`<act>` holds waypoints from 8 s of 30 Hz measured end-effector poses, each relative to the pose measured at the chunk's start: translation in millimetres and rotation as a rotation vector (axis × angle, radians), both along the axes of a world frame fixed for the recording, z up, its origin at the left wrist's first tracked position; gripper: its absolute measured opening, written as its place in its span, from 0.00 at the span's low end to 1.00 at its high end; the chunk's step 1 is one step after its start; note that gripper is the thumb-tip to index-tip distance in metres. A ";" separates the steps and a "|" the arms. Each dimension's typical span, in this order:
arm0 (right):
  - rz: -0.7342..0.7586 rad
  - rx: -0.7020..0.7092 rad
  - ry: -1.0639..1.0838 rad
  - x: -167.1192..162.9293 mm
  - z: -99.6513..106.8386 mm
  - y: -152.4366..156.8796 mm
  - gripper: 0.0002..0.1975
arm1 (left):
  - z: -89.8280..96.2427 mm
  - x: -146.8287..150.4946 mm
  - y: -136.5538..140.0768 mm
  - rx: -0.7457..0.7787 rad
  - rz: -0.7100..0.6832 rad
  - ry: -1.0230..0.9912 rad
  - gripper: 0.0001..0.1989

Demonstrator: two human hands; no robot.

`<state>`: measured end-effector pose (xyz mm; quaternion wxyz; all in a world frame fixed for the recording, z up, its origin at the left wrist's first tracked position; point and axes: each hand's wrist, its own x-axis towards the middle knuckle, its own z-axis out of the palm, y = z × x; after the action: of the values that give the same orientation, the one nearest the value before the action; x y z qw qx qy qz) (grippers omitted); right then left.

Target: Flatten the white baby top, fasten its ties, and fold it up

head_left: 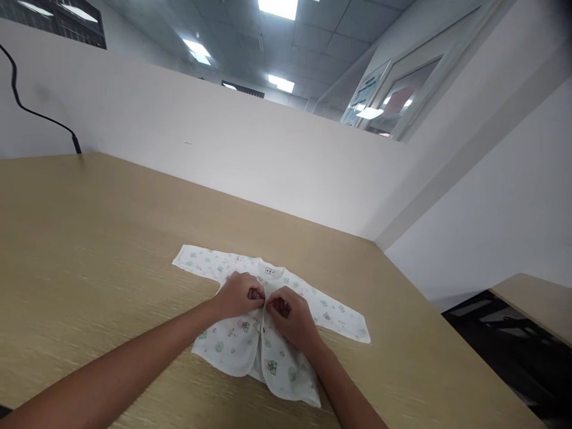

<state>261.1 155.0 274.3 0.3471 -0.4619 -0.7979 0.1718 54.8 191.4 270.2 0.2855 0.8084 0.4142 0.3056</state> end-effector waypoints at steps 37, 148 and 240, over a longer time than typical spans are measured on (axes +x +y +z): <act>-0.012 -0.056 0.025 7.3 -6.3 3.9 0.07 | 1.6 -0.3 -0.4 -0.016 -0.037 0.119 0.02; 0.240 -0.180 -0.137 14.0 18.8 -24.8 0.11 | 5.4 -10.4 -24.0 0.163 -0.247 0.073 0.07; 0.183 -0.151 -0.093 9.1 6.9 -28.1 0.03 | 0.0 -6.9 -23.7 0.185 -0.257 0.020 0.04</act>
<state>270.2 127.0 281.2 0.2566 -0.4196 -0.8368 0.2407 48.0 167.7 270.2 0.2425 0.8805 0.2803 0.2955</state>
